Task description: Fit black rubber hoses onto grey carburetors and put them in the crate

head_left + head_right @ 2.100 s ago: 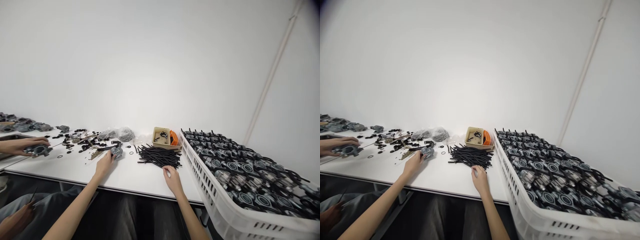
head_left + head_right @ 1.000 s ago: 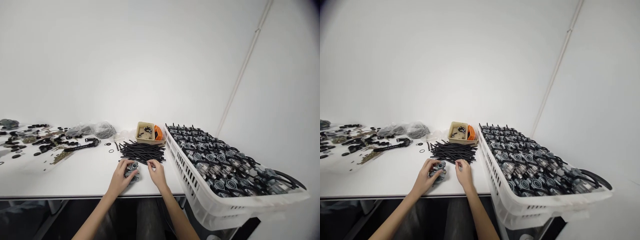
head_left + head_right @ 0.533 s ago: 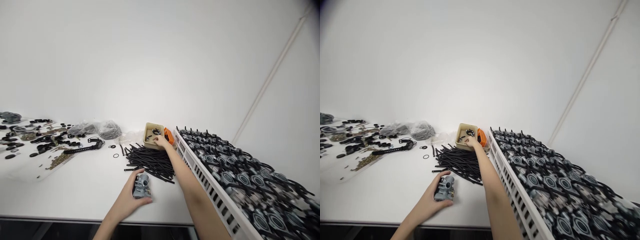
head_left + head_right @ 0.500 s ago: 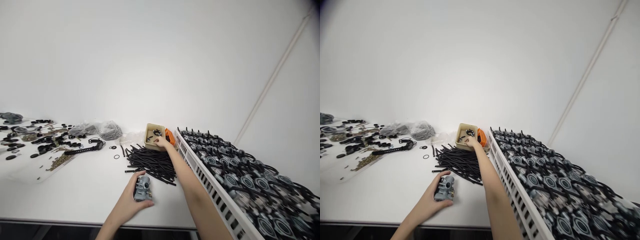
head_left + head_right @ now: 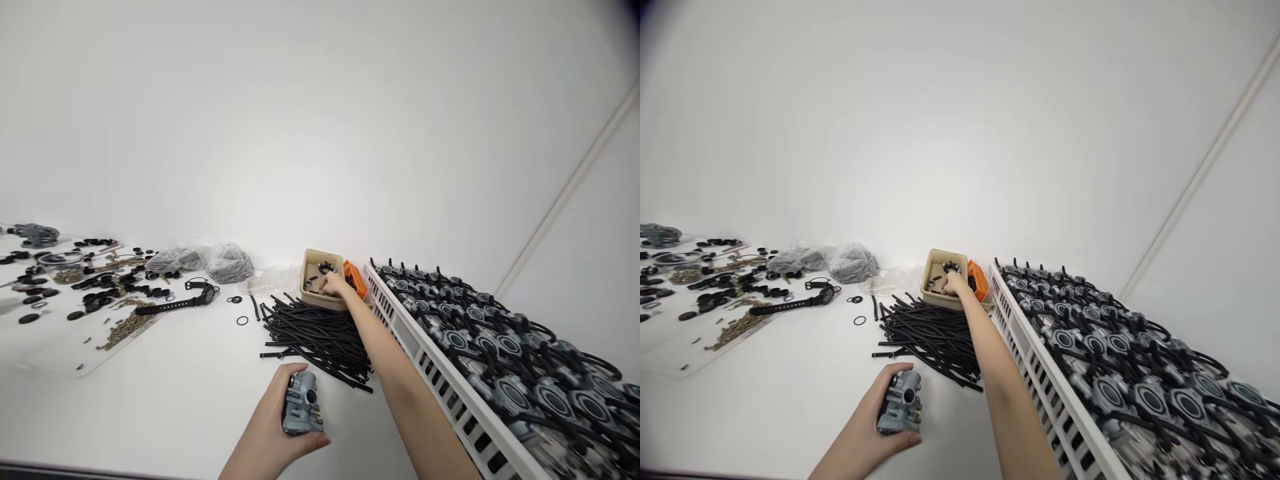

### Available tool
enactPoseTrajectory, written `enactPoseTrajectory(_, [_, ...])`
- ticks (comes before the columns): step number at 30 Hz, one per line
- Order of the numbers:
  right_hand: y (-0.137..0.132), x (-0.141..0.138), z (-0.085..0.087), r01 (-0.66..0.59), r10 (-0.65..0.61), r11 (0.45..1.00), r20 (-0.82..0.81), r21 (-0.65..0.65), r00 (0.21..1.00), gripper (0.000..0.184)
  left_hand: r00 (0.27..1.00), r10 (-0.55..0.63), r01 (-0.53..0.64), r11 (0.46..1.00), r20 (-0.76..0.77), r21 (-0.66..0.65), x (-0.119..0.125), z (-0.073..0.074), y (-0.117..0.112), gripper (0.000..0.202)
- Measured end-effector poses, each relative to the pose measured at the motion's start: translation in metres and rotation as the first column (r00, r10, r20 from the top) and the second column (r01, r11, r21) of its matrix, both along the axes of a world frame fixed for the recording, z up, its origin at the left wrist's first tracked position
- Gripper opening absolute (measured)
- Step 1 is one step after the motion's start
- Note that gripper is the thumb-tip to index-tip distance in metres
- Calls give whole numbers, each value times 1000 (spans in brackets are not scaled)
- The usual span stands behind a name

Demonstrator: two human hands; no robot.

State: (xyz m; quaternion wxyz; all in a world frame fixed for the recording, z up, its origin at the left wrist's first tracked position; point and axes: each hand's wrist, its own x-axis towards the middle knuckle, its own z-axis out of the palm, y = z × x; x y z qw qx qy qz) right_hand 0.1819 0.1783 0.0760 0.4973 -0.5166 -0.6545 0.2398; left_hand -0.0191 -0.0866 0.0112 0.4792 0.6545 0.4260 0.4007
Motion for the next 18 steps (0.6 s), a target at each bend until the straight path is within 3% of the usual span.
enactPoseTrajectory(6, [-6,16,8,21,-27,998,-86,-66,996,13,1000,-2,1,1000,-18,-21,1,6,-2,71])
enactPoseTrajectory(8, [-14,16,14,-3,-9,999,-241,-50,970,15,1000,7,-7,1000,-21,-10,1,5,-2,71])
enactPoseTrajectory(9, [-19,16,17,-28,16,999,-370,-28,929,17,1000,14,-14,1000,-22,7,0,4,-2,71])
enactPoseTrajectory(11, [-34,14,23,-81,87,996,-643,39,761,17,999,27,-26,998,-21,52,-1,1,-2,70])
enactPoseTrajectory(14, [-66,11,26,-124,165,985,-836,117,524,18,999,27,-25,994,-18,108,-1,-3,-1,69])
enactPoseTrajectory(16, [-96,8,21,-142,186,981,-865,134,465,19,1000,26,-24,991,-16,133,-2,-5,0,68])
enactPoseTrajectory(18, [-129,1,11,-167,187,978,-864,121,468,20,1000,31,-29,985,-4,167,-2,-6,1,69])
